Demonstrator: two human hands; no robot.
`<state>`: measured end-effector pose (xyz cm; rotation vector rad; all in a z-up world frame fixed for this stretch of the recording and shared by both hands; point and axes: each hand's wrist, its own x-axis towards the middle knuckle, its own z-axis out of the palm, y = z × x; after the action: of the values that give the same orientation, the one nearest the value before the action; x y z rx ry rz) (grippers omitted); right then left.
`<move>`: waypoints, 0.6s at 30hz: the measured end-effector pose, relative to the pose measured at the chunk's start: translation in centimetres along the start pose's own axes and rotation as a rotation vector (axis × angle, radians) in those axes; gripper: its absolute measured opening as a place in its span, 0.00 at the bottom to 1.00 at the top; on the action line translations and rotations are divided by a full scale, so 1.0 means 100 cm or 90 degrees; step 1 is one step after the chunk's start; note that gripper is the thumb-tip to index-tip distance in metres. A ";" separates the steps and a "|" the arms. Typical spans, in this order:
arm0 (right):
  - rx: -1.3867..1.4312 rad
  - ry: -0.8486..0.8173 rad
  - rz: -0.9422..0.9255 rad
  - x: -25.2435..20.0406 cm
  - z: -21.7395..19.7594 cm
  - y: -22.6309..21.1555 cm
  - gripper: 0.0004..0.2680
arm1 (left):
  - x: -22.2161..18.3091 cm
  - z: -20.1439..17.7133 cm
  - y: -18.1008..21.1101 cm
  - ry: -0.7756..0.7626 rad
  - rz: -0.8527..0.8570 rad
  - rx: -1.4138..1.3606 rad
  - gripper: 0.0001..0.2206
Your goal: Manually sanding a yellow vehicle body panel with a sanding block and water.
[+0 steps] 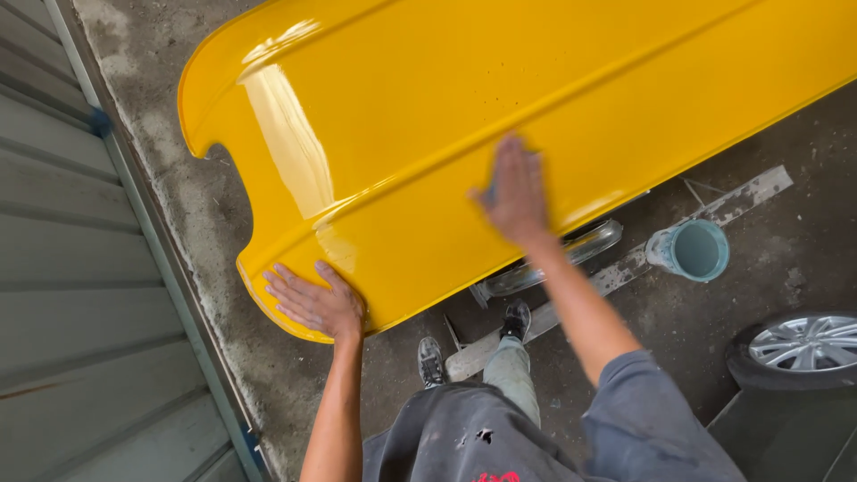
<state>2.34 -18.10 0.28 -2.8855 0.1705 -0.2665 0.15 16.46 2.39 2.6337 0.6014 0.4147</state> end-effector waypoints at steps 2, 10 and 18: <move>-0.001 0.010 0.105 0.035 -0.016 0.092 0.34 | -0.002 0.000 0.003 -0.003 -0.005 -0.003 0.32; -0.002 -0.046 0.181 0.003 -0.006 -0.051 0.36 | -0.003 0.001 -0.003 0.022 0.005 0.004 0.31; 0.002 0.049 0.239 0.057 -0.041 0.096 0.33 | 0.000 0.001 -0.001 0.004 0.008 0.001 0.32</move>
<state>6.19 -29.04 2.77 -2.7676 0.7120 -0.3055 0.14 16.52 2.26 2.6400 0.5884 0.4258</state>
